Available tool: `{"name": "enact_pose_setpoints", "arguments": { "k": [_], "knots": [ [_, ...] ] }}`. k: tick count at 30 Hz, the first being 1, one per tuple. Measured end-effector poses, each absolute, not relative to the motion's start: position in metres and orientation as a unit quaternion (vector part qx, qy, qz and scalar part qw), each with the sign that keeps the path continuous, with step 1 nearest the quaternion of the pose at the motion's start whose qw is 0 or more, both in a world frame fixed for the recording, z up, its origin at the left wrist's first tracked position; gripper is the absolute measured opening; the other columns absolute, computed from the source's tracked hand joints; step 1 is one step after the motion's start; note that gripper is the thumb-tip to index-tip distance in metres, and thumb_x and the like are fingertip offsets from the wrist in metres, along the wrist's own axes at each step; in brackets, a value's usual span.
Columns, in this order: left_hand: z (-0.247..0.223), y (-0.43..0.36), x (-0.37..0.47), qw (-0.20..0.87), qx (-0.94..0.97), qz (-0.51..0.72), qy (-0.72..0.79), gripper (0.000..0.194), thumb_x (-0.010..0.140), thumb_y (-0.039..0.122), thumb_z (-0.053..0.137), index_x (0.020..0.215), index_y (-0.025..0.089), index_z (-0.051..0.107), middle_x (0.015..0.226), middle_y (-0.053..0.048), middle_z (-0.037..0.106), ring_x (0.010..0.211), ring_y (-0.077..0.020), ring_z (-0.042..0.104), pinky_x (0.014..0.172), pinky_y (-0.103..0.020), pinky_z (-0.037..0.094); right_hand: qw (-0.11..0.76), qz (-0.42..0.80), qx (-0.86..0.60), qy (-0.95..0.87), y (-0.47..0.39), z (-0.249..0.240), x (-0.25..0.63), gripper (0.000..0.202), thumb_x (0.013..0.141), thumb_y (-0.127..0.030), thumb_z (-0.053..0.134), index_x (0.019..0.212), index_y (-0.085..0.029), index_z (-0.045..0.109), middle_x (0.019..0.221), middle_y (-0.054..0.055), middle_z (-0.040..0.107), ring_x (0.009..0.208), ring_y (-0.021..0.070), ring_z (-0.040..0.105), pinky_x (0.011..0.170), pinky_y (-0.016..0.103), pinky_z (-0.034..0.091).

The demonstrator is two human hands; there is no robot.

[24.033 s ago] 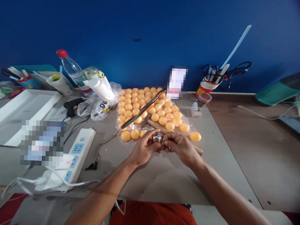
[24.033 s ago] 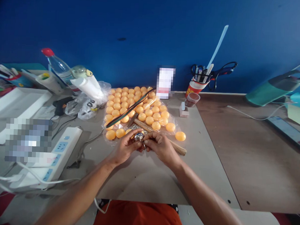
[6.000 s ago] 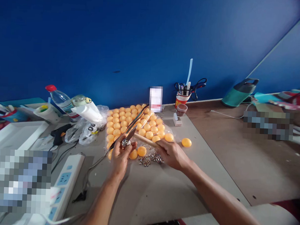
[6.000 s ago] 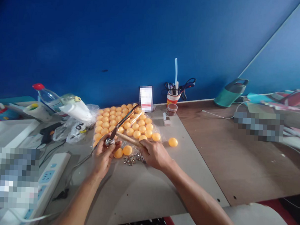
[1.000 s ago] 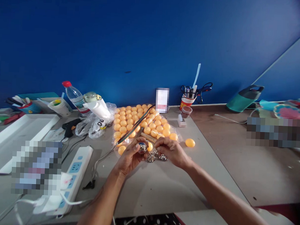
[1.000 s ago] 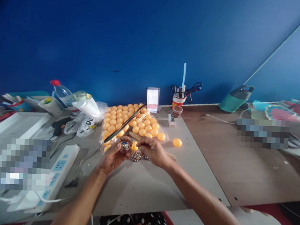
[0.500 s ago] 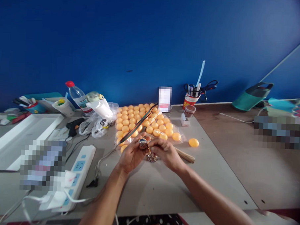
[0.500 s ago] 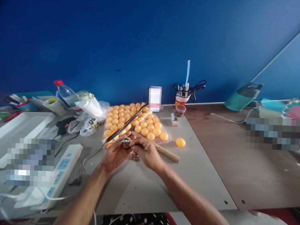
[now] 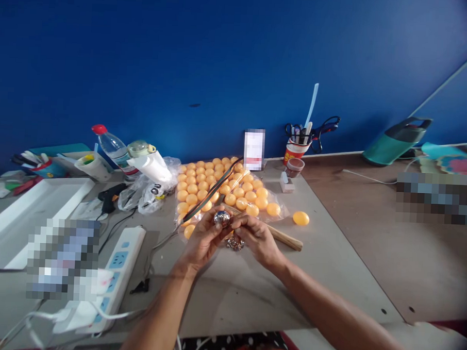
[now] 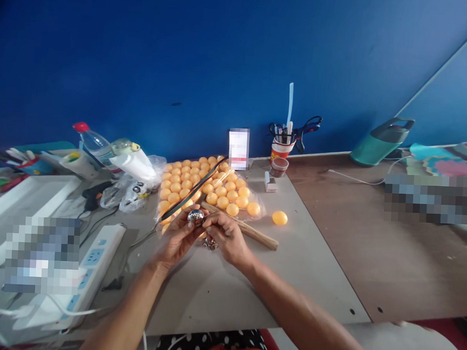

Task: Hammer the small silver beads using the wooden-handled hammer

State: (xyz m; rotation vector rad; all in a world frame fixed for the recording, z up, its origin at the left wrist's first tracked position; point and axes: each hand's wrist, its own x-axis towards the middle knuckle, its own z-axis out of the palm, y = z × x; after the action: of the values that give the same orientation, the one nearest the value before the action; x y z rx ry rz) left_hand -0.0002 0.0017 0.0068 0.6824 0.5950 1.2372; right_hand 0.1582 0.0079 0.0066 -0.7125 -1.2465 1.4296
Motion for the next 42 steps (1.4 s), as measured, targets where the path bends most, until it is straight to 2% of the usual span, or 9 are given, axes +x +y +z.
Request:
{"name": "enact_pose_setpoints", "arguments": {
  "k": [4,10,17,24,32,42],
  "knots": [
    [0.0048,0.0028,0.0007,0.699,0.323,0.565,0.297,0.042,0.074,0.020,0.079,0.113,0.022,0.063,0.112,-0.005,0.069,0.095,-0.0151,0.067,0.083,-0.026,0.054,0.518,0.638,-0.277,-0.498,0.0062,0.0048,0.1559,0.023,0.081,-0.041,0.070,0.078,-0.019,0.063,0.066,-0.003,0.054,0.052,0.0088,0.048,0.050,0.023,0.040],
    [0.0039,0.0021,0.0023,0.676,0.340,0.563,0.332,0.045,0.072,0.022,0.081,0.112,0.021,0.061,0.106,-0.006,0.069,0.082,-0.0142,0.066,0.064,-0.022,0.052,0.497,0.717,-0.276,-0.403,0.0086,0.0026,0.1551,0.023,0.075,-0.036,0.077,0.077,-0.018,0.062,0.057,-0.003,0.059,0.047,0.0088,0.048,0.049,0.023,0.037],
    [0.0047,0.0005,0.0058,0.652,0.353,0.557,0.374,0.045,0.069,0.027,0.083,0.108,0.022,0.061,0.096,-0.001,0.064,0.072,-0.0120,0.061,0.056,-0.022,0.052,0.499,0.730,-0.271,-0.381,0.0080,0.0054,0.1538,0.028,0.072,-0.038,0.079,0.071,-0.018,0.060,0.052,-0.005,0.053,0.048,0.0098,0.051,0.049,0.022,0.037],
    [-0.0012,-0.0008,0.0029,0.640,0.384,0.533,0.398,0.046,0.072,0.028,0.080,0.112,0.024,0.060,0.101,-0.002,0.064,0.081,-0.0146,0.061,0.064,-0.023,0.053,0.485,0.733,-0.287,-0.379,0.0070,0.0031,0.1518,0.028,0.073,-0.038,0.079,0.071,-0.017,0.061,0.052,-0.004,0.056,0.047,0.0094,0.049,0.048,0.022,0.037],
    [-0.0007,-0.0009,0.0036,0.627,0.396,0.535,0.405,0.045,0.071,0.029,0.081,0.110,0.023,0.062,0.102,-0.002,0.065,0.090,-0.0162,0.061,0.074,-0.025,0.052,0.485,0.741,-0.293,-0.361,0.0077,0.0021,0.1518,0.030,0.072,-0.039,0.079,0.071,-0.018,0.060,0.051,-0.006,0.054,0.046,0.0089,0.048,0.048,0.022,0.036],
    [-0.0035,0.0002,0.0029,0.604,0.423,0.534,0.414,0.044,0.072,0.030,0.080,0.111,0.022,0.061,0.101,-0.003,0.065,0.090,-0.0170,0.062,0.075,-0.026,0.052,0.473,0.746,-0.310,-0.352,0.0079,0.0056,0.1524,0.029,0.071,-0.038,0.079,0.071,-0.017,0.059,0.053,-0.003,0.059,0.046,0.0091,0.048,0.048,0.023,0.035]
  ]
}}
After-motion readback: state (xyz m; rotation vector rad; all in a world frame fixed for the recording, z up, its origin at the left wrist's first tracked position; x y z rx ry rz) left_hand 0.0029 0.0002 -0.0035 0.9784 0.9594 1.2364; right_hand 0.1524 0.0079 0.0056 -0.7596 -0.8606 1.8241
